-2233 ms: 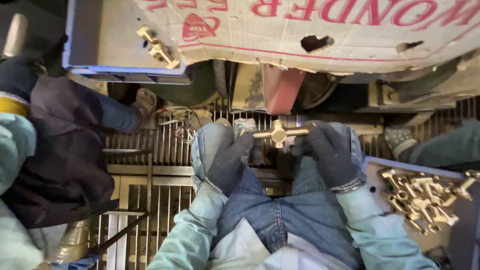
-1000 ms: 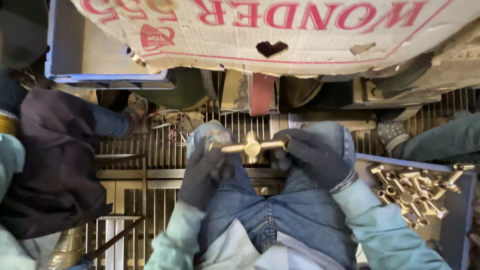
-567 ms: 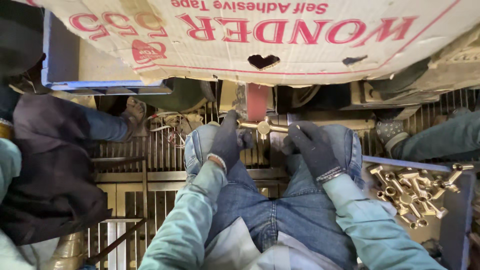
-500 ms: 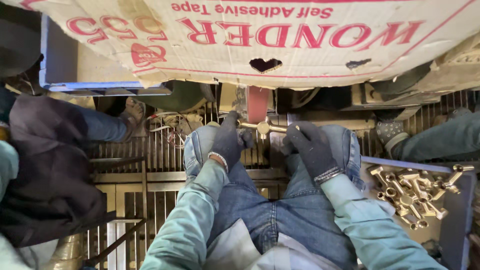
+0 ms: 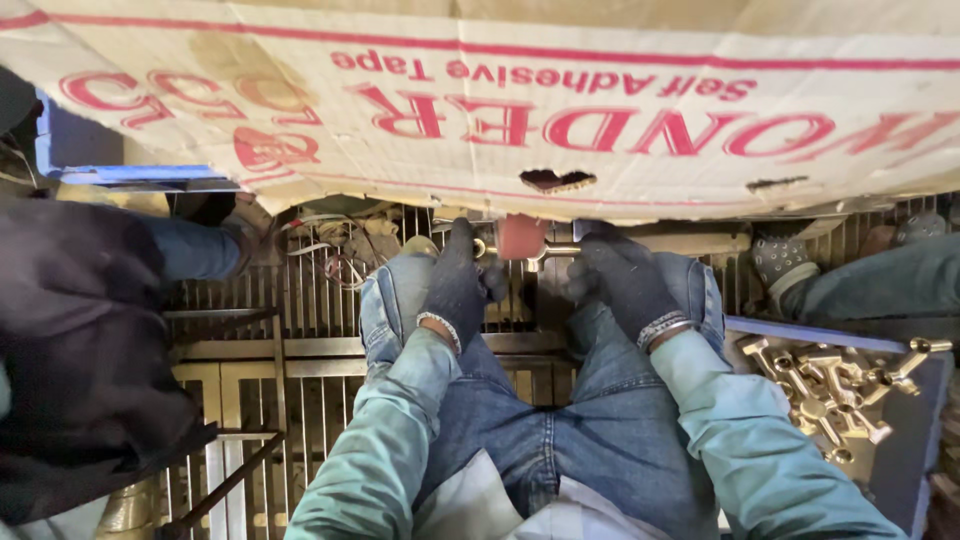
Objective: The person holds brass faucet components against a moving belt sander to polish and deburr the metal surfaces, rotating the objects by hand to reach different sides.
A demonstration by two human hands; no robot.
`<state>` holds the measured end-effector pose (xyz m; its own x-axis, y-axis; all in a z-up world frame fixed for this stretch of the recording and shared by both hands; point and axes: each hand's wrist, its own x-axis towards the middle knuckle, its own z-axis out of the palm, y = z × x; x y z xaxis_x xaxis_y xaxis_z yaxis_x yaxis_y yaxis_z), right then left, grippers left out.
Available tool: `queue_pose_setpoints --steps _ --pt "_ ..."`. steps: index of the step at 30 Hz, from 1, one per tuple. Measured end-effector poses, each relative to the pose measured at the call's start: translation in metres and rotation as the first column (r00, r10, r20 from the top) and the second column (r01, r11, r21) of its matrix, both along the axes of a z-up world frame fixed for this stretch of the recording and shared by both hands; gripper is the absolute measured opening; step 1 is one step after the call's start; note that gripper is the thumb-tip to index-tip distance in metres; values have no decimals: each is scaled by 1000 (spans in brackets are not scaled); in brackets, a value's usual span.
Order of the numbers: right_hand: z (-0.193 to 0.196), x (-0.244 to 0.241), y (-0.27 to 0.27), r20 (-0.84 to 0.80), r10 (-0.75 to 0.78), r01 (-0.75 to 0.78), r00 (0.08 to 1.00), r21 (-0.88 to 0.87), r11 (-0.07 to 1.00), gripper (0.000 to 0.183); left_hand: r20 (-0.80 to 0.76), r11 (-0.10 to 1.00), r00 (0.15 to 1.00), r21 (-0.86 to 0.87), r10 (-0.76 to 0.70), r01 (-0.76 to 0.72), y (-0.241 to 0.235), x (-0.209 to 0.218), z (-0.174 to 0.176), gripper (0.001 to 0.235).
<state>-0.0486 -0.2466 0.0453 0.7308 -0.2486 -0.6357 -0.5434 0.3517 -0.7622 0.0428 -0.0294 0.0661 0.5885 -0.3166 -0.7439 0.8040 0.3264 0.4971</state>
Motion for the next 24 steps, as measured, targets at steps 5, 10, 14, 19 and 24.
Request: queue_pose_setpoints --steps 5,10,14,19,24 --pt "-19 13 -14 -62 538 -401 840 -740 541 37 -58 999 997 18 -46 47 2 8 -10 45" --pt "-22 11 -13 -172 533 -507 828 -637 581 38 -74 992 995 106 -66 74 2 8 -5 48" --pt "-11 -11 -5 -34 563 -312 826 -859 406 50 101 976 987 194 -121 100 7 -8 6 47" --pt "21 -34 8 269 161 -145 950 -77 986 32 355 978 933 206 -61 -14 12 -38 43 34" --pt "83 -68 14 526 -50 -201 849 408 890 48 892 904 326 386 -314 -185 38 -92 99 53"
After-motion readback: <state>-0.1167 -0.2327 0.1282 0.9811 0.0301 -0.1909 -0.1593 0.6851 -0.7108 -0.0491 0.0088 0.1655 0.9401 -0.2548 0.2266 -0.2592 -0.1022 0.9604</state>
